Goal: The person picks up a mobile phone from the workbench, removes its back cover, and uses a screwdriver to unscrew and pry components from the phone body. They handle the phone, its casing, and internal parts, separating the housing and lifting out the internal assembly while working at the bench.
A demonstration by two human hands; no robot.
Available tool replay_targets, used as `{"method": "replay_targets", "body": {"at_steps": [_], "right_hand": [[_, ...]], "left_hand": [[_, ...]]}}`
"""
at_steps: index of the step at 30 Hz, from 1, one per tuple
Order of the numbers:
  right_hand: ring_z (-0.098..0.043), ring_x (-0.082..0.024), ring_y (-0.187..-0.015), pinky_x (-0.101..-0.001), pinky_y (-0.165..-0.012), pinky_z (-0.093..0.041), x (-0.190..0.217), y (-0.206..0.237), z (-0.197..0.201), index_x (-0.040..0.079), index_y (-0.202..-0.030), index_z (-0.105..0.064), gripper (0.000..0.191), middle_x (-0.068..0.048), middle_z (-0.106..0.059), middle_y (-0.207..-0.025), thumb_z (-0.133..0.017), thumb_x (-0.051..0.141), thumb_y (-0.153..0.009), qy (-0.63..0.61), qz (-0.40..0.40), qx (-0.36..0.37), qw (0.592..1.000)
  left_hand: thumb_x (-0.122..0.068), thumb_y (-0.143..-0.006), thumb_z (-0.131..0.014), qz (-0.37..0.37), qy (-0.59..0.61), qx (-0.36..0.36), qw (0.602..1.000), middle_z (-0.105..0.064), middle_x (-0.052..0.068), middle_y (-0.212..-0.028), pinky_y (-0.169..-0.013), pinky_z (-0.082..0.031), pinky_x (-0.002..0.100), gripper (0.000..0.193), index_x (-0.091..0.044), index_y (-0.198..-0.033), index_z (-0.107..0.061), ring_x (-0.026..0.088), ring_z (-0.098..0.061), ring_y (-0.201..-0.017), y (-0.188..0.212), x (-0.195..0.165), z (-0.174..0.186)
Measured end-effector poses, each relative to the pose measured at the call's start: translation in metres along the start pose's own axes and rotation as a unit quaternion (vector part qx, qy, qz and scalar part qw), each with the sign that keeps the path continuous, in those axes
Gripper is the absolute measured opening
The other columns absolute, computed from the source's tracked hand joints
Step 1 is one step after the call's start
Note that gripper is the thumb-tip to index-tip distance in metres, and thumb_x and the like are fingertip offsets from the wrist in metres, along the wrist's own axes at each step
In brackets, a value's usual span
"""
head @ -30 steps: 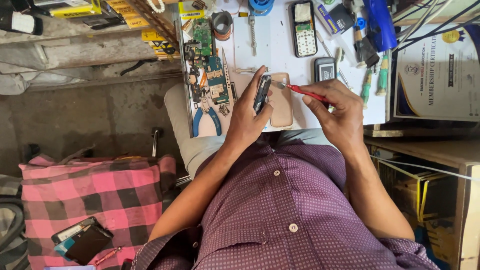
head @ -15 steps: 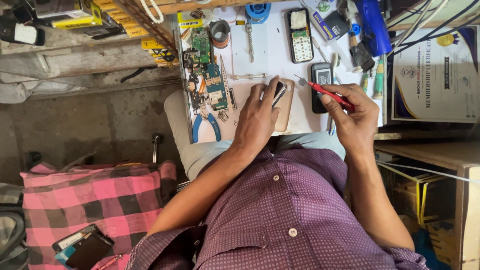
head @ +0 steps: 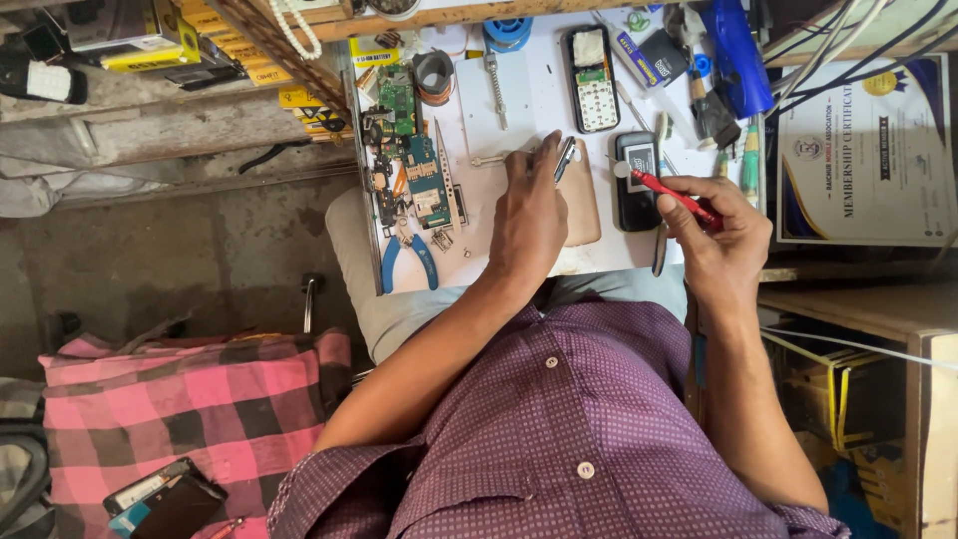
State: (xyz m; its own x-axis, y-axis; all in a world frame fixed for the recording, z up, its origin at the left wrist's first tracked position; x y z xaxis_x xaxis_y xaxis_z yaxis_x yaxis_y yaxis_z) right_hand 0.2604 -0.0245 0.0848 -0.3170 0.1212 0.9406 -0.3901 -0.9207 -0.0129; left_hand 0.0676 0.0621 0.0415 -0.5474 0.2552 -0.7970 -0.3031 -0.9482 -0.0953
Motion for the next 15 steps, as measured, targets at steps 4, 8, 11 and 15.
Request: {"method": "replay_targets", "body": {"at_steps": [4, 8, 11, 15], "right_hand": [[-0.059, -0.007, -0.076, -0.0205, -0.069, -0.048, -0.003, -0.001, 0.002, -0.002, -0.118, -0.074, 0.020, -0.003, -0.064, -0.098, -0.078, 0.006, -0.100, 0.004, 0.003, 0.000, 1.000], [-0.060, -0.006, -0.077, -0.0203, -0.069, -0.048, -0.003, 0.000, 0.001, -0.001, -0.117, -0.075, 0.019, -0.003, -0.065, -0.098, -0.078, 0.006, -0.099, 0.009, 0.002, 0.001, 1.000], [-0.059, -0.006, -0.078, -0.0205, -0.070, -0.047, 0.000, 0.001, 0.000, 0.000, -0.117, -0.075, 0.019, -0.003, -0.065, -0.095, -0.078, 0.006, -0.099, 0.034, 0.016, 0.005, 0.999], [-0.059, -0.007, -0.080, -0.0206, -0.072, -0.046, 0.003, 0.001, 0.001, 0.001, -0.116, -0.076, 0.019, -0.003, -0.067, -0.095, -0.078, 0.006, -0.098, 0.067, 0.030, 0.005, 0.997]], "left_hand": [[0.002, -0.088, -0.063, -0.006, 0.007, -0.015, 1.000, -0.054, 0.025, -0.128, -0.082, -0.062, 0.044, 0.061, -0.001, -0.147, -0.046, 0.041, -0.070, -0.098, -0.005, -0.001, -0.006], [-0.002, -0.088, -0.066, 0.007, 0.014, -0.010, 1.000, -0.054, 0.025, -0.127, -0.082, -0.061, 0.045, 0.063, 0.000, -0.147, -0.045, 0.041, -0.070, -0.096, -0.009, 0.001, -0.008], [-0.005, -0.090, -0.067, 0.029, 0.030, -0.005, 0.999, -0.056, 0.024, -0.126, -0.085, -0.060, 0.046, 0.062, 0.003, -0.146, -0.044, 0.039, -0.071, -0.098, -0.010, 0.006, -0.004], [-0.009, -0.088, -0.071, 0.043, 0.007, 0.005, 0.999, -0.058, 0.025, -0.122, -0.091, -0.056, 0.046, 0.062, 0.010, -0.142, -0.046, 0.040, -0.067, -0.105, -0.012, 0.016, 0.006]]}}
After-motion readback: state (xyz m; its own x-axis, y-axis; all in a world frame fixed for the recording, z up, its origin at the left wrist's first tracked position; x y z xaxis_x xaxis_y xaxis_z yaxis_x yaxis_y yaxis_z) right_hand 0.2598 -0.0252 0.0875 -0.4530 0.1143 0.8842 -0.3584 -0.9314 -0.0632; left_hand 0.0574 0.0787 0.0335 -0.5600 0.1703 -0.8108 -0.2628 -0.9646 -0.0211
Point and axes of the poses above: each hand's wrist, its own y-axis away from the middle knuckle, its own z-axis out of the back of the hand, x = y × z, the point moved 5 cm from there along -y, towards the middle knuckle
